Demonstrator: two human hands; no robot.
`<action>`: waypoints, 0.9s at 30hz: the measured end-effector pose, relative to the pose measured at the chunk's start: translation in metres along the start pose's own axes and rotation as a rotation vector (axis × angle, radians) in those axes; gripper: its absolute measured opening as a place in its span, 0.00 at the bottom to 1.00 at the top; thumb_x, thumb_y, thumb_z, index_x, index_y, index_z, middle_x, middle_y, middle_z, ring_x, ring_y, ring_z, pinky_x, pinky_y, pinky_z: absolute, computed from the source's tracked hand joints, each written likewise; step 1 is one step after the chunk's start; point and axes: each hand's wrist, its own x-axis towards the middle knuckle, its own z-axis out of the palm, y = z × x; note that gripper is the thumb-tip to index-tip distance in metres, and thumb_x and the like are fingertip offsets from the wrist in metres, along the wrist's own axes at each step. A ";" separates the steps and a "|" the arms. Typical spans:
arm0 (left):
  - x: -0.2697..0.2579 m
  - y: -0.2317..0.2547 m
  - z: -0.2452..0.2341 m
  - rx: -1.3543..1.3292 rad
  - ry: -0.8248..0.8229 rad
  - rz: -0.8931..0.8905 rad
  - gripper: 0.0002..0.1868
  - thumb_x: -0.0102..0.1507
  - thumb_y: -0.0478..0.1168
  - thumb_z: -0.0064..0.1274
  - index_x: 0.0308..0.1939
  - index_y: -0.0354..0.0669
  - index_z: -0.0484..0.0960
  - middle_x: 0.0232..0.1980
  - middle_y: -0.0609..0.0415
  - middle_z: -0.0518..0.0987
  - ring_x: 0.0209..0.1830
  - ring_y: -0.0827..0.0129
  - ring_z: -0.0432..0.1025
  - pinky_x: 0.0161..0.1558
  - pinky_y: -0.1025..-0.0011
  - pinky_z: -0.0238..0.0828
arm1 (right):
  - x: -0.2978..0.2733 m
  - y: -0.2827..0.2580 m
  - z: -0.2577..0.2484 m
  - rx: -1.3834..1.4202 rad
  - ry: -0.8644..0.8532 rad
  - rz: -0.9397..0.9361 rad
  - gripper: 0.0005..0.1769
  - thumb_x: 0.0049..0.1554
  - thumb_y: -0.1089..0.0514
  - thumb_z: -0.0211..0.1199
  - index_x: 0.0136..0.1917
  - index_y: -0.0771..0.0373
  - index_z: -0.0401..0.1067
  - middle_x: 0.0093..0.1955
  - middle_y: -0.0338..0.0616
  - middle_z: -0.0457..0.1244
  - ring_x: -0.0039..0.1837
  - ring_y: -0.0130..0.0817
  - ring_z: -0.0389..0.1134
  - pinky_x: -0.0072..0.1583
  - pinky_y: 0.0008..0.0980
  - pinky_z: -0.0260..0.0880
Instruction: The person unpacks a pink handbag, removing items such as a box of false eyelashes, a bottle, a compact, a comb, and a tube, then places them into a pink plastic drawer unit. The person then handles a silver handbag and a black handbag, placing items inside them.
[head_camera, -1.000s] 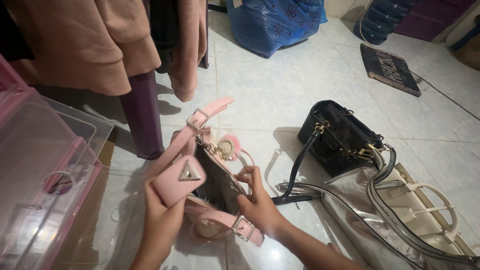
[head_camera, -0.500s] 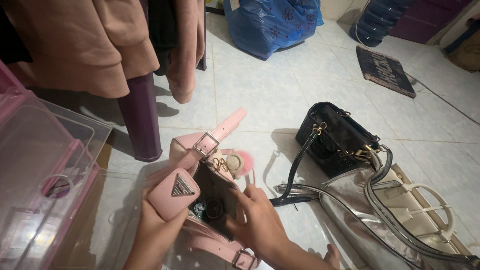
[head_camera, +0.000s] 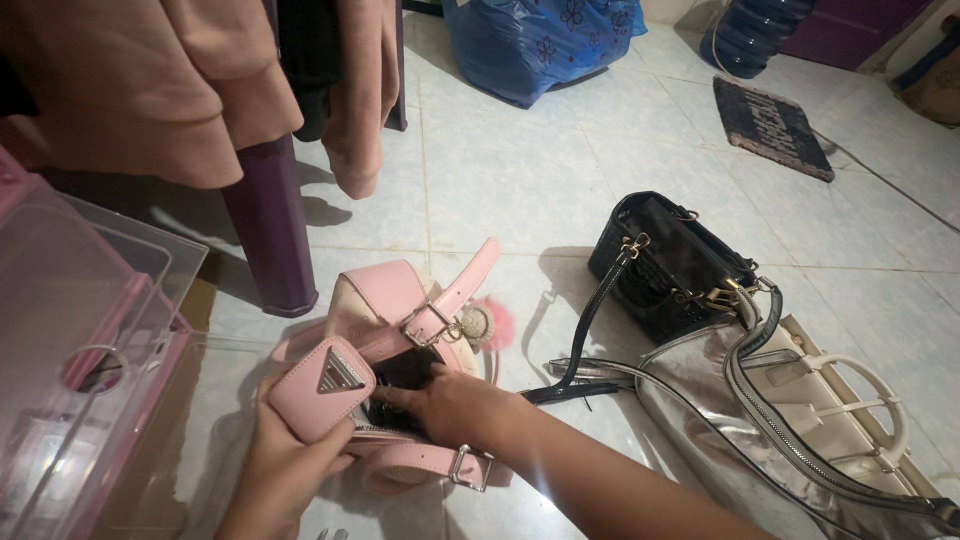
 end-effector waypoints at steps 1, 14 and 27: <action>0.000 0.002 -0.001 -0.009 -0.015 -0.008 0.45 0.54 0.31 0.59 0.70 0.58 0.53 0.64 0.54 0.69 0.57 0.65 0.73 0.41 0.57 0.82 | 0.011 0.001 0.001 -0.009 -0.043 0.029 0.35 0.64 0.53 0.46 0.83 0.34 0.48 0.69 0.56 0.62 0.77 0.53 0.51 0.77 0.46 0.49; -0.004 0.007 -0.008 -0.065 -0.066 -0.044 0.38 0.59 0.36 0.55 0.70 0.54 0.54 0.65 0.53 0.71 0.57 0.60 0.76 0.49 0.52 0.81 | 0.050 0.036 0.019 0.083 -0.082 -0.003 0.38 0.56 0.45 0.62 0.78 0.40 0.56 0.75 0.41 0.59 0.79 0.48 0.49 0.76 0.45 0.50; -0.003 0.000 -0.010 -0.059 -0.079 -0.036 0.35 0.61 0.36 0.55 0.68 0.53 0.55 0.64 0.52 0.71 0.55 0.58 0.76 0.49 0.50 0.81 | 0.049 0.031 0.026 -0.053 -0.149 -0.092 0.31 0.58 0.45 0.62 0.74 0.38 0.64 0.79 0.40 0.52 0.76 0.47 0.50 0.75 0.48 0.49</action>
